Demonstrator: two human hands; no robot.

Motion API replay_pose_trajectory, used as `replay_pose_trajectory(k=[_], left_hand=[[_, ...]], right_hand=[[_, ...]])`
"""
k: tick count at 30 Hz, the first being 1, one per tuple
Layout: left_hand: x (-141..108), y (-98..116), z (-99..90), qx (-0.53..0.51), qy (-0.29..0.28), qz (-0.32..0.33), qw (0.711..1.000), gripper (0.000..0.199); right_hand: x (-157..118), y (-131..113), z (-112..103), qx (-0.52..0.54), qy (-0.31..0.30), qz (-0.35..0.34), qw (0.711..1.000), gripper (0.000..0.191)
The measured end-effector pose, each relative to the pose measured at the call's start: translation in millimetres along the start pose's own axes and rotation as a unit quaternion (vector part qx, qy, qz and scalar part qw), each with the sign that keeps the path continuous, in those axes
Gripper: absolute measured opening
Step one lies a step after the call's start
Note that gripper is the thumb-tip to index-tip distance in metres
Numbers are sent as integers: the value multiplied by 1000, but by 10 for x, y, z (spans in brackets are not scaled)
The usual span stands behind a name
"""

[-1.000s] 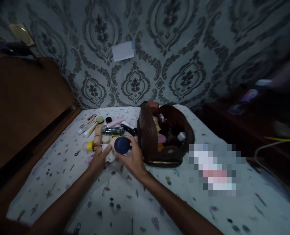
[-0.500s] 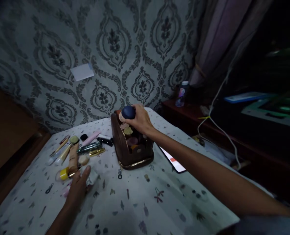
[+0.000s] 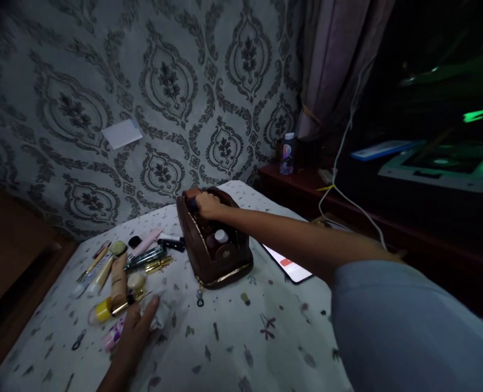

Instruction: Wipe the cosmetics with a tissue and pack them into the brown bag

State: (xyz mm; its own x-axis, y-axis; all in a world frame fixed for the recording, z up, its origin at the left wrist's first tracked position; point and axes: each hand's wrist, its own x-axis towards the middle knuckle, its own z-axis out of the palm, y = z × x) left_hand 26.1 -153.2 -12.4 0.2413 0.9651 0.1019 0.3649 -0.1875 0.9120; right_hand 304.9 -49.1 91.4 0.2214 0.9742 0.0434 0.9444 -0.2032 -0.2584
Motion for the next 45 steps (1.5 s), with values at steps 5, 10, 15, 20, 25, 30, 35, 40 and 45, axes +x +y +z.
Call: replay_pose_trajectory(k=[5,10,15,20,25,30,35,40,45], left_hand=[[62,-35,-41,55,-61,20,996,52],[93,-55,-46,71,-102,35,992,50],[74,-93,-44,56,-114,44,991,47],[85,-117,-71,46,-147,45,987,43],[95,-125,-72,66,-147,50,986,42],[89,-142,-63,81,-141,63,985,43],[83,-148,-71,77,-148,69,984,40],[71,-141,-75,74,-149,74,983,39],[78,-144,-71,77,-145,70,984,40]], right_hand=[[12,-4,55,-39,18,-8,999,46],[20,25,49,-52,23,-30,998,46],[-87,61,-102,-53,31,-95,994,45],[-484,181,-196,-103,-91,-336,932,17],[-796,389,-256,-184,-120,-347,912,14],[-810,451,-365,-221,-113,-324,913,18],[-843,365,-420,-254,-135,-303,909,20],[-871,335,-422,-248,-125,-306,911,19],[-862,329,-383,-256,-124,-296,912,15]])
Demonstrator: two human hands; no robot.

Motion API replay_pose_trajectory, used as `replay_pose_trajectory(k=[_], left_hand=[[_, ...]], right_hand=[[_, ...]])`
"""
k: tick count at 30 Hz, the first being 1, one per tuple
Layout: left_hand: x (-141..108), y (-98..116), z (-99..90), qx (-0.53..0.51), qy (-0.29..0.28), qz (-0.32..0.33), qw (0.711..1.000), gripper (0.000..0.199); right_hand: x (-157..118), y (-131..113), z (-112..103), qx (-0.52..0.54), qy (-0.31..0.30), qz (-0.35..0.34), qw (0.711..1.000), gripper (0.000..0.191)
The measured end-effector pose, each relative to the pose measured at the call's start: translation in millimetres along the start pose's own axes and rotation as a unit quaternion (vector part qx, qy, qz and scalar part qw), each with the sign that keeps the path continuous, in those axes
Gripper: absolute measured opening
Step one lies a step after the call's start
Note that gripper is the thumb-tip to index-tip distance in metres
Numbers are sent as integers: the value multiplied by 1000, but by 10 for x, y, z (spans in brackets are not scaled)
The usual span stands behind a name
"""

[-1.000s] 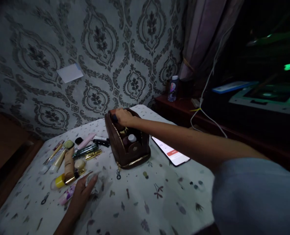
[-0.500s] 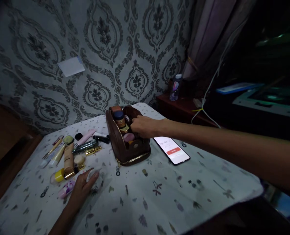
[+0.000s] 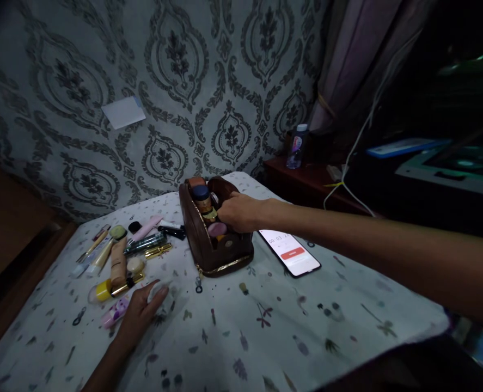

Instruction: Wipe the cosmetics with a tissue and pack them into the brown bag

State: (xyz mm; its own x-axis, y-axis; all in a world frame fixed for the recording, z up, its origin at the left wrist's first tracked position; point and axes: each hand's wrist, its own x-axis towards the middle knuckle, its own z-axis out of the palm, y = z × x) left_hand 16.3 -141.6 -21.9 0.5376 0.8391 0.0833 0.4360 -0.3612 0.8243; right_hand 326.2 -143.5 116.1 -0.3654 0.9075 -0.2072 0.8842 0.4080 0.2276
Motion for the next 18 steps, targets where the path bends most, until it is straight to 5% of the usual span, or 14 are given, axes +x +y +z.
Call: replay_pose_trajectory(k=[18], left_hand=[[11,-1,27,4,17,-16,1000,43]], right_hand=[[-182,32,71,-4,65,-56,996,22]])
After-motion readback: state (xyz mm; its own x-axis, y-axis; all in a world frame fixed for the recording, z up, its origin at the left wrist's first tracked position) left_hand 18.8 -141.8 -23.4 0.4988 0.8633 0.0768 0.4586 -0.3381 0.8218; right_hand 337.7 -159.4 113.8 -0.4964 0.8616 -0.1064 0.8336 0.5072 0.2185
